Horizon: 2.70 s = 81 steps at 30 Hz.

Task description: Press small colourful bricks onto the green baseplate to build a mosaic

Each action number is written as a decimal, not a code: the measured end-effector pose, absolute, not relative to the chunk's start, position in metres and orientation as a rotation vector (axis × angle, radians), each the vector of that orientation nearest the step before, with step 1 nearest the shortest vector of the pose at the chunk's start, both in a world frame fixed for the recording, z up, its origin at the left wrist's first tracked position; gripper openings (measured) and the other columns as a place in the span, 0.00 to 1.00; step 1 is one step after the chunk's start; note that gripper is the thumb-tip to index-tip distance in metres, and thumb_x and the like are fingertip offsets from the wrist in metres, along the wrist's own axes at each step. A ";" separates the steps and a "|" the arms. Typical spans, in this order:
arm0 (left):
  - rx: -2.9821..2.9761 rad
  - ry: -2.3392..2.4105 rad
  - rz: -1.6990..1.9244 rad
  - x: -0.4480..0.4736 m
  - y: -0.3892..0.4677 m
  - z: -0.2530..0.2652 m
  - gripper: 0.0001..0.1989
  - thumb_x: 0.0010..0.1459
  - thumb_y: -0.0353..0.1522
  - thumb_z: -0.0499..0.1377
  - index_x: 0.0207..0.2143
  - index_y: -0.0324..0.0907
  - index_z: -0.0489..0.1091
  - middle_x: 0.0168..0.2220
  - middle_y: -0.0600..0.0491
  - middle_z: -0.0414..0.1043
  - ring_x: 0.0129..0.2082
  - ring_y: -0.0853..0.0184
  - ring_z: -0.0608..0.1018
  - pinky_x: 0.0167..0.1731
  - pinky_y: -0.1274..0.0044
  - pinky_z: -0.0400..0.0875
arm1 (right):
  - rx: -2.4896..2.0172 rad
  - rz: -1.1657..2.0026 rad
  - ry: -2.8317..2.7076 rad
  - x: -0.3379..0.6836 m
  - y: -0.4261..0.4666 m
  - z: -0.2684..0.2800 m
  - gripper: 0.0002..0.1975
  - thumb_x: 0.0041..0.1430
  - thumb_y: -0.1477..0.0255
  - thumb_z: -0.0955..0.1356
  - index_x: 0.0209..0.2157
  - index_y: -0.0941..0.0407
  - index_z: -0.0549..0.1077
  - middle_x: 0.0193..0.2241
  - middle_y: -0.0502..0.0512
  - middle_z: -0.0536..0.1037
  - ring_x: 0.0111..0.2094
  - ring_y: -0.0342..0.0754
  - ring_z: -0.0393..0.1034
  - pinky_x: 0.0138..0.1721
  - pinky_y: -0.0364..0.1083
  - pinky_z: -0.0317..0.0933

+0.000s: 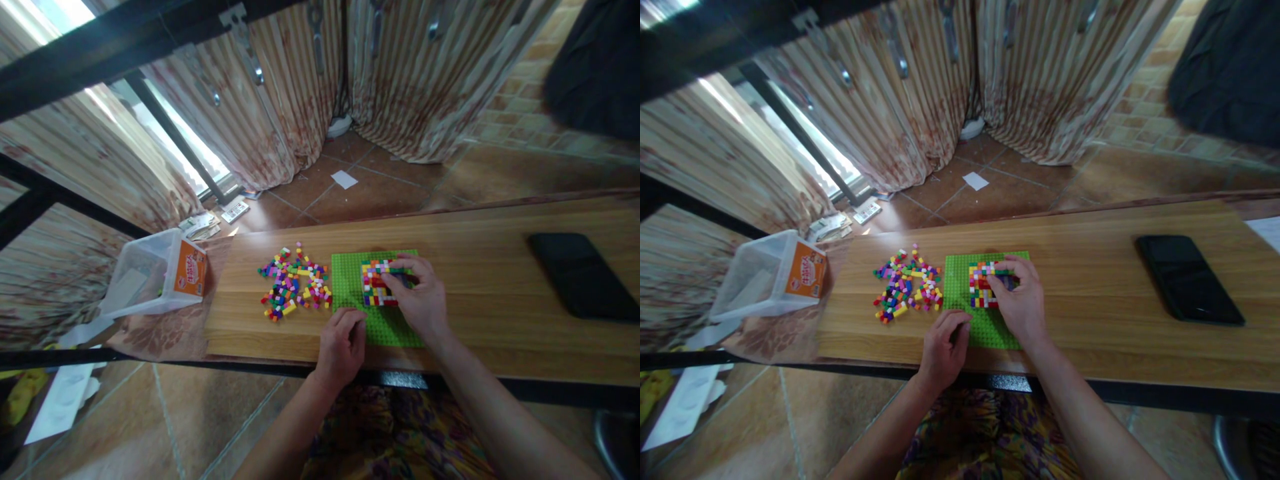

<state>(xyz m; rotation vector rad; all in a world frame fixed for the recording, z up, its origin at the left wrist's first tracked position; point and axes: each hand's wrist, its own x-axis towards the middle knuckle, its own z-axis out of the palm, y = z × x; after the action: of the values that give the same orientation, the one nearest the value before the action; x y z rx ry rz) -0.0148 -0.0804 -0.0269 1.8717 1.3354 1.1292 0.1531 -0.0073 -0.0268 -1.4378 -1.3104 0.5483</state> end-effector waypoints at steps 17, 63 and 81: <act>1.910 1.333 1.127 -0.014 -0.080 -0.029 0.08 0.66 0.26 0.53 0.40 0.41 0.71 0.37 0.48 0.75 0.39 0.65 0.77 0.41 0.75 0.74 | -1.462 0.659 -1.222 0.147 0.000 -0.031 0.09 0.50 0.67 0.72 0.35 0.54 0.76 0.43 0.57 0.77 0.46 0.53 0.72 0.52 0.56 0.64; 1.928 2.005 0.952 -0.052 -0.064 -0.029 0.04 0.58 0.25 0.60 0.36 0.42 0.71 0.36 0.51 0.71 0.38 0.63 0.76 0.40 0.73 0.73 | -1.333 0.454 -1.346 0.169 -0.031 -0.047 0.14 0.60 0.63 0.69 0.46 0.53 0.78 0.47 0.58 0.78 0.50 0.53 0.72 0.54 0.59 0.65; 1.287 1.351 1.131 -0.014 -0.091 0.003 0.06 0.62 0.33 0.59 0.35 0.40 0.72 0.28 0.54 0.72 0.29 0.69 0.75 0.31 0.79 0.71 | -1.171 0.497 -1.733 0.137 -0.093 -0.005 0.11 0.64 0.74 0.67 0.45 0.49 0.77 0.38 0.54 0.80 0.41 0.48 0.76 0.43 0.48 0.72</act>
<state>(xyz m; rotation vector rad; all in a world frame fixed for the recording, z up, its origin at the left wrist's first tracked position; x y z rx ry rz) -0.0144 -0.0905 0.0034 1.2867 1.3509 1.1308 0.1373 -0.0934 -0.0051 -1.1714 -1.7331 0.4970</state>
